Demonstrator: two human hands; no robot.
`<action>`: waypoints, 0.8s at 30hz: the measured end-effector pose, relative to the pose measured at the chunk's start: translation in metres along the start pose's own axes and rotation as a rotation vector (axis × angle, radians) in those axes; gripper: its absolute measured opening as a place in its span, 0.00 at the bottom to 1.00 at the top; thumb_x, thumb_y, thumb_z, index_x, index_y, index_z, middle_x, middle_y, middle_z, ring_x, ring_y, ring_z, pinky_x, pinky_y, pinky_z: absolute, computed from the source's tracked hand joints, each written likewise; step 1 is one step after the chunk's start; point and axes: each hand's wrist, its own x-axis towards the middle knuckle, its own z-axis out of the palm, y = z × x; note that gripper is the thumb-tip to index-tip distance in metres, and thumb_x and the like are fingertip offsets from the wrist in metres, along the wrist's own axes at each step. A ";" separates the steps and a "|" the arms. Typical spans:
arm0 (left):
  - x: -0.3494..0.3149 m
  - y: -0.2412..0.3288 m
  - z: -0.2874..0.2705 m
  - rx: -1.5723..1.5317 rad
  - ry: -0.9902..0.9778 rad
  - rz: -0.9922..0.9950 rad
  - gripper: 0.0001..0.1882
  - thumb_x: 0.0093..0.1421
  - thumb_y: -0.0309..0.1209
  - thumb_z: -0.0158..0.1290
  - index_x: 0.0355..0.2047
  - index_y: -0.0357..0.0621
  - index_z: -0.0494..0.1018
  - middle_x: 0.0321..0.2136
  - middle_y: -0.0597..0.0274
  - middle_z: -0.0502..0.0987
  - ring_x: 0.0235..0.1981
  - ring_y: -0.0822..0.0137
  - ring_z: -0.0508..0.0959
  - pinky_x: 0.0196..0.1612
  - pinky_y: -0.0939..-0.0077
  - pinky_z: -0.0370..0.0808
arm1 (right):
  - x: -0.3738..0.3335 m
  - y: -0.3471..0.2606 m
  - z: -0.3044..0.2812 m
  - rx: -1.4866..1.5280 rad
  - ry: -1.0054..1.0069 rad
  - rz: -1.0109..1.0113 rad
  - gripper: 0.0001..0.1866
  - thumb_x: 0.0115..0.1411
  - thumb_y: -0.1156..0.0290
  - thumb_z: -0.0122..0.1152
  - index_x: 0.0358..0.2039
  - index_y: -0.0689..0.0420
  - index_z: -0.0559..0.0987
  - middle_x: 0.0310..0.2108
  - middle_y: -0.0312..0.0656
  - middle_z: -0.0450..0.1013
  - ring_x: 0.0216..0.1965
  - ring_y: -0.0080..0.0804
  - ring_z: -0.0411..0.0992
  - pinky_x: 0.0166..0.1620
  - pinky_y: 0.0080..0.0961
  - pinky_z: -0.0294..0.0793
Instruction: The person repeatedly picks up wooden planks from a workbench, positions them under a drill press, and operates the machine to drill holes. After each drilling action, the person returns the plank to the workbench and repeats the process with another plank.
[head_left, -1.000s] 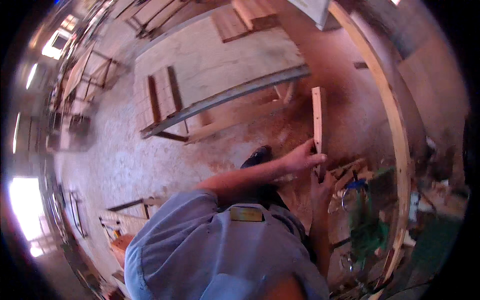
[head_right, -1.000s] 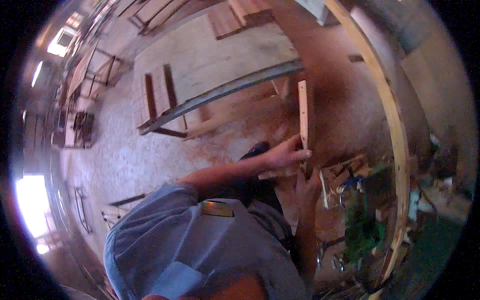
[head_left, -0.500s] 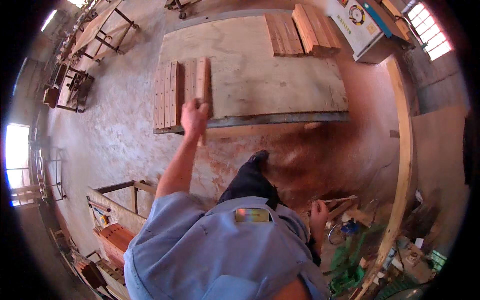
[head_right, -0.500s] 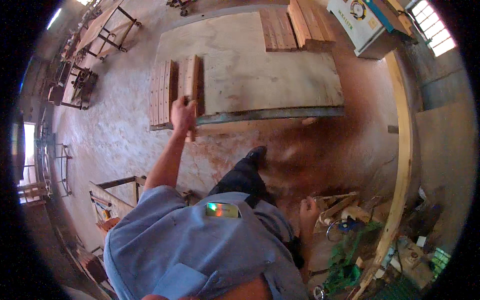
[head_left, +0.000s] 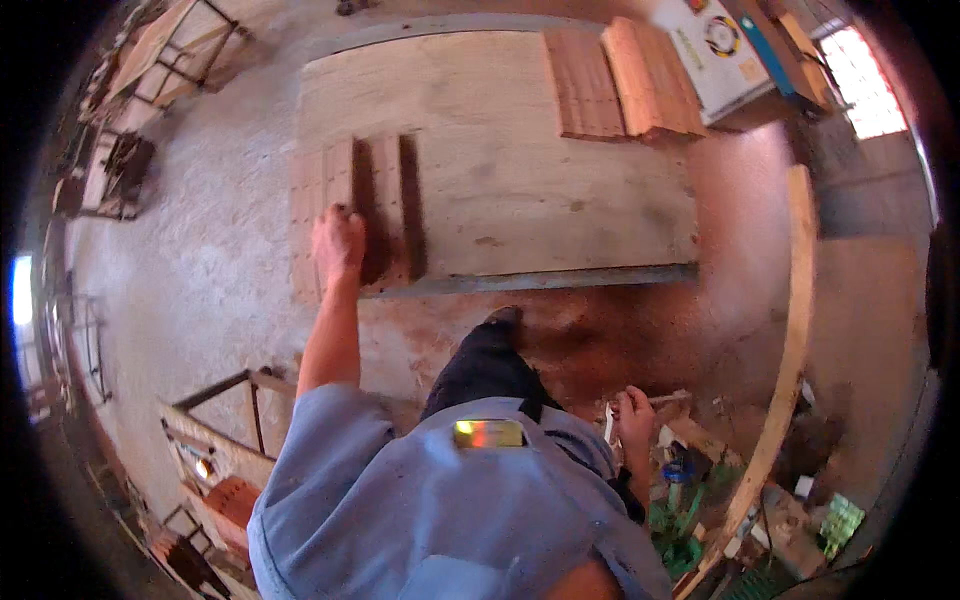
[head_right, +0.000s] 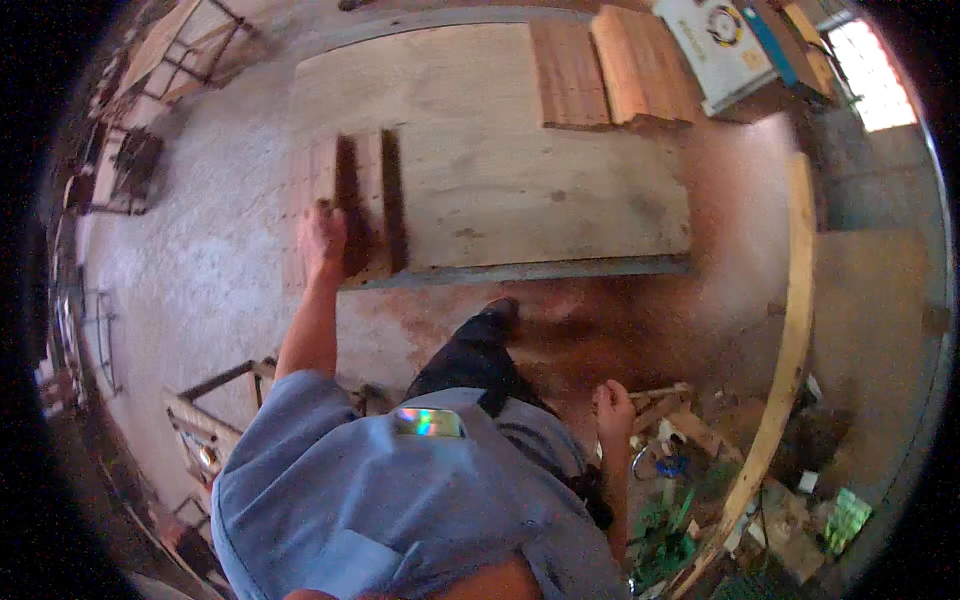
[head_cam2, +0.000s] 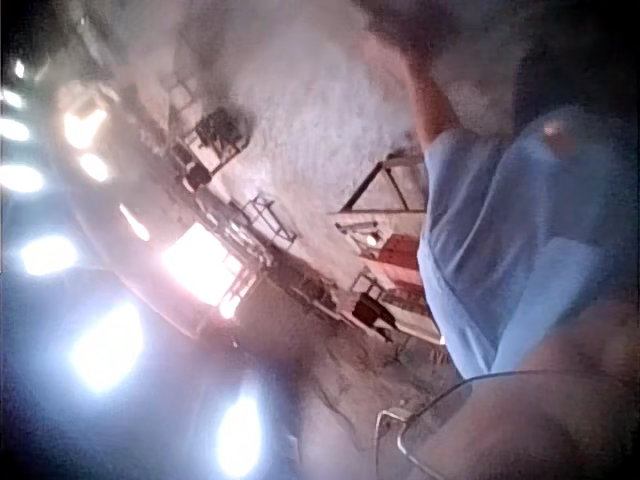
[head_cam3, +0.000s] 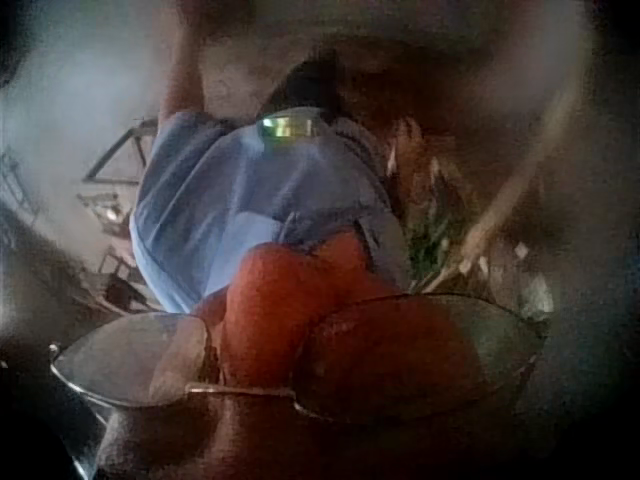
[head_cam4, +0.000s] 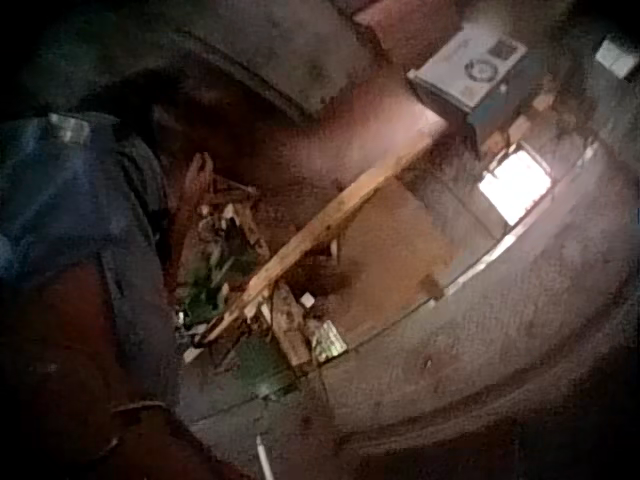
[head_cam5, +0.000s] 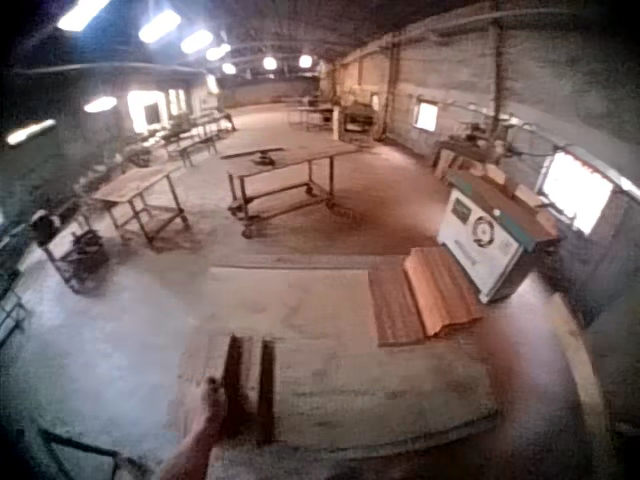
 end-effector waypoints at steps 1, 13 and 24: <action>0.006 -0.008 0.007 0.071 -0.021 0.031 0.17 0.54 0.38 0.51 0.43 0.49 0.72 0.41 0.50 0.73 0.44 0.50 0.72 0.46 0.57 0.70 | 0.000 -0.007 0.002 -0.036 -0.005 -0.044 0.16 0.59 0.69 0.57 0.44 0.64 0.75 0.33 0.43 0.75 0.34 0.26 0.73 0.38 0.24 0.72; 0.016 0.123 0.064 -0.227 -0.002 0.491 0.26 0.52 0.31 0.55 0.52 0.40 0.66 0.49 0.45 0.69 0.51 0.48 0.68 0.53 0.58 0.66 | -0.001 0.054 0.010 -0.190 0.024 -0.140 0.14 0.60 0.69 0.55 0.43 0.64 0.74 0.30 0.40 0.74 0.28 0.24 0.73 0.30 0.20 0.72; 0.037 0.352 0.178 -0.449 -0.484 0.251 0.35 0.57 0.50 0.51 0.59 0.45 0.55 0.52 0.48 0.67 0.51 0.50 0.70 0.50 0.56 0.69 | -0.079 0.039 -0.008 0.098 0.160 0.340 0.15 0.61 0.67 0.53 0.44 0.64 0.72 0.30 0.43 0.74 0.27 0.28 0.74 0.30 0.23 0.74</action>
